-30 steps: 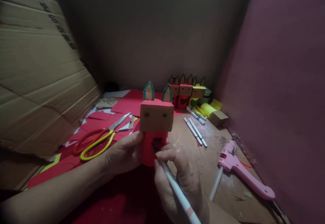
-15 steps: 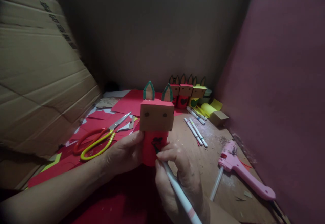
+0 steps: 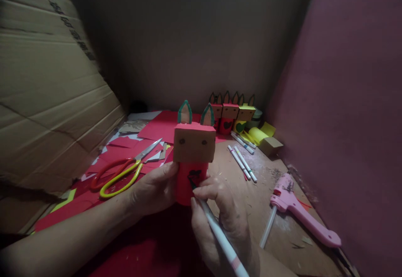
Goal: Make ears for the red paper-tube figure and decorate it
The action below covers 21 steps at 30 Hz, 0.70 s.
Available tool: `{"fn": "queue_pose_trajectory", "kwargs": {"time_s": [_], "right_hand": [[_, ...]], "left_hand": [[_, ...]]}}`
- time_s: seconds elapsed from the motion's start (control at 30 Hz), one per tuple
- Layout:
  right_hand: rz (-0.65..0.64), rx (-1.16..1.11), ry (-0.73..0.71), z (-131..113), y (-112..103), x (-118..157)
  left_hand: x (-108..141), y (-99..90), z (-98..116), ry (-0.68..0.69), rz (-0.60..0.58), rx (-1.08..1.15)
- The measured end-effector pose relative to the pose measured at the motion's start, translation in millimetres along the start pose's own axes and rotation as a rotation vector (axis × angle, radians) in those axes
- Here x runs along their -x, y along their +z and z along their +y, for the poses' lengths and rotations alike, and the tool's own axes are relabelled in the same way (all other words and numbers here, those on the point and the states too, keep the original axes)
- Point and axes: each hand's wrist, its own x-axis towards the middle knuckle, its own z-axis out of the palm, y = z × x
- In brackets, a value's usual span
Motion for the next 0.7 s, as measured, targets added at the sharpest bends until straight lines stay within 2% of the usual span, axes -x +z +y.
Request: {"fn": "queue_pose_trajectory", "kwargs": {"time_s": [0.37,0.7], "right_hand": [[0.025,-0.007,-0.023,-3.5,0.2,-2.9],[0.021,0.029,-0.003,-4.1,-1.2,-4.0]], "left_hand": [[-0.1,-1.7,0.9,-0.021,0.014,-0.01],[0.4,-1.8,-0.2,0.003,-0.075,-0.012]]}}
